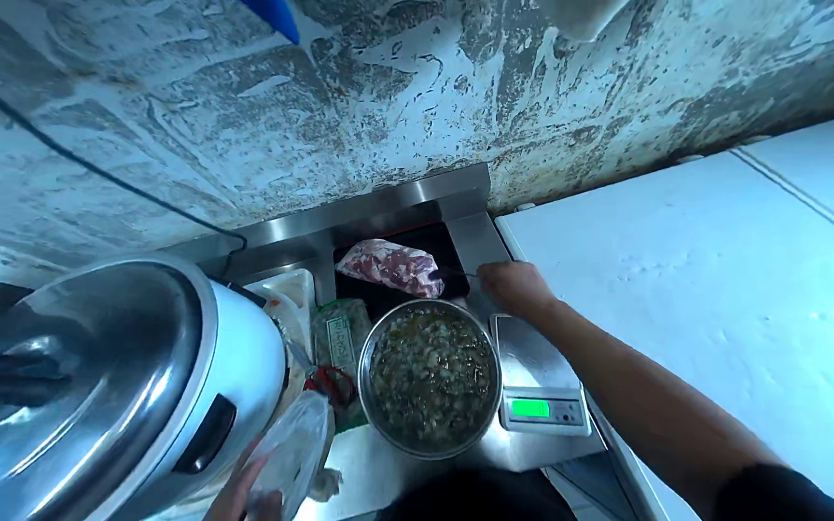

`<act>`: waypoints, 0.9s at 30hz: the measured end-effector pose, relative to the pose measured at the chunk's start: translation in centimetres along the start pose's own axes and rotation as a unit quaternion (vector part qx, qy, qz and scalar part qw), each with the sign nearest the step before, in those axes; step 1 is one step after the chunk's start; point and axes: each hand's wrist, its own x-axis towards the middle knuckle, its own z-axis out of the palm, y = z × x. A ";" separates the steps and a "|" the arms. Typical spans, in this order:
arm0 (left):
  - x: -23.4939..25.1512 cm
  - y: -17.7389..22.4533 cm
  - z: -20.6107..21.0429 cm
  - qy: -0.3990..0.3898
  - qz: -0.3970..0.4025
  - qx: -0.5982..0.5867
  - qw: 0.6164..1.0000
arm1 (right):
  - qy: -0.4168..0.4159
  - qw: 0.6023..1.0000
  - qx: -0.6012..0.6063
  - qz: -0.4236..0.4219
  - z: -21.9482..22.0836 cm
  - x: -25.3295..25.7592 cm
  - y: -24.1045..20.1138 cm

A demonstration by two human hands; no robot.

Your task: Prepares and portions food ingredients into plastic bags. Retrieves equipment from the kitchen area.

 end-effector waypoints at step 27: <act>8.4 1.1 3.3 0.025 0.210 -0.021 0.977 | -0.012 0.751 0.561 0.349 4.9 -13.4 -9.2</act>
